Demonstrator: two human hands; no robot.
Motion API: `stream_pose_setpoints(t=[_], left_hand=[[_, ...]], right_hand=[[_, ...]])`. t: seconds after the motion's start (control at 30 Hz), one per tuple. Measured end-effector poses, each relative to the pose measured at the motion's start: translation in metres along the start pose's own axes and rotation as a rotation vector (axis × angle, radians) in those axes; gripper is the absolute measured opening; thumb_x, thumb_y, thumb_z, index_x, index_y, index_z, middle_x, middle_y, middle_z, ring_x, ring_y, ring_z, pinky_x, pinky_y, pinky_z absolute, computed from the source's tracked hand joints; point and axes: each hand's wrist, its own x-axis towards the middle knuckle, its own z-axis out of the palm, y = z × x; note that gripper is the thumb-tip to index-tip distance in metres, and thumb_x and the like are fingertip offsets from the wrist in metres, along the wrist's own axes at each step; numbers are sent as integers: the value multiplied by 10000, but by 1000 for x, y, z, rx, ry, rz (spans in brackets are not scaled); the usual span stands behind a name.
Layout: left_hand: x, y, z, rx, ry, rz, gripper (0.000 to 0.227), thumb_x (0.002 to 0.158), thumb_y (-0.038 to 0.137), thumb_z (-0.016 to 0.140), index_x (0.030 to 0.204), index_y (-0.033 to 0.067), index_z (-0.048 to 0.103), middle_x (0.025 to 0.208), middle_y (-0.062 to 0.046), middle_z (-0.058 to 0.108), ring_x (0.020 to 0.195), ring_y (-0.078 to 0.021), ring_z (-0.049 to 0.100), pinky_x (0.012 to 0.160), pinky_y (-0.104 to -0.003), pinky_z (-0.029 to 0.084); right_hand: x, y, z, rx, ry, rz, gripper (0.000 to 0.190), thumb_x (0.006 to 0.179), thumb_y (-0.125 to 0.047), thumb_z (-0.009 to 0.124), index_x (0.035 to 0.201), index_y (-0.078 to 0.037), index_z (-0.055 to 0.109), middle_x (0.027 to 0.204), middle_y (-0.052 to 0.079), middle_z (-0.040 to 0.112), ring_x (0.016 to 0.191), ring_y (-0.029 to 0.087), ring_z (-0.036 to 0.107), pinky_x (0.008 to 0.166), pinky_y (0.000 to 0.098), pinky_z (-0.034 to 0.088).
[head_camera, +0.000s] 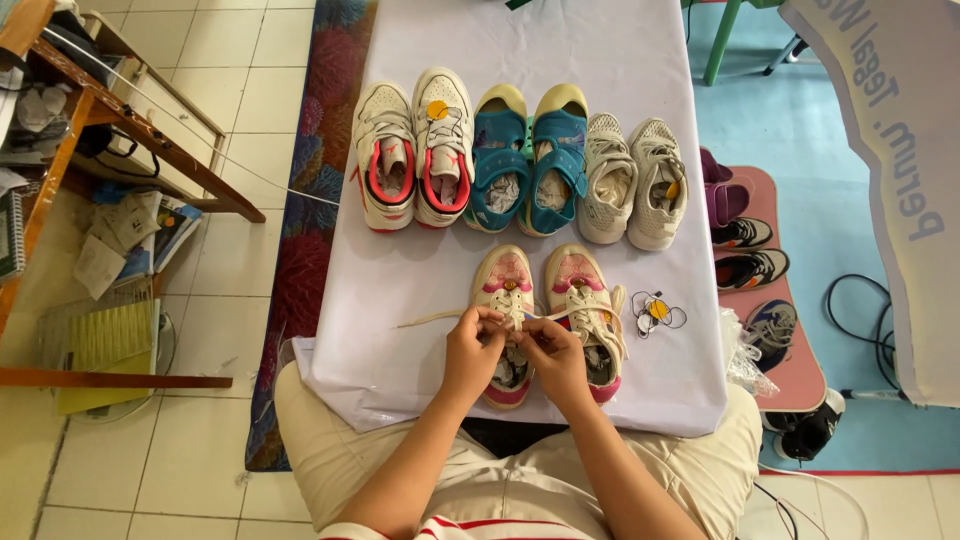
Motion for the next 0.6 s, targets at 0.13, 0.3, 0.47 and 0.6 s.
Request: stream_pose_setpoints(t=[0.13,0.3,0.47,0.6], left_hand=[[6,-5,-10,217,-147,286,132,884,128,582,791,113,675,715,-8,684,697,-189,652,670,-278,516],[3,-4,-19,471,-162,520,47,745,140,653,768,100,644,932,-25,572,886,-238,564,816,-391,440],[6,-8,-19,376,-213,484,152,772,109,594,654,44,523,972,-68,522,917,-290,546,815,-403,427],[8,-15,-14,335,-245,472,234,695,200,713,705,50,533,924,-77,513,879,-318,575,794,-416,464]], right_hand=[[3,-5,0,-16,-5,23,54,790,-21,707,826,19,711,592,96,586,600,121,519,529,254,478],[7,-1,-4,-68,-36,45,62,804,-26,690,834,27,703,596,112,595,598,132,516,526,270,477],[6,2,-6,-63,-53,54,49,803,-28,695,818,18,704,594,115,604,600,131,531,527,266,492],[4,-3,-3,-24,-59,71,45,816,-19,675,829,17,700,594,117,610,599,140,555,533,265,501]])
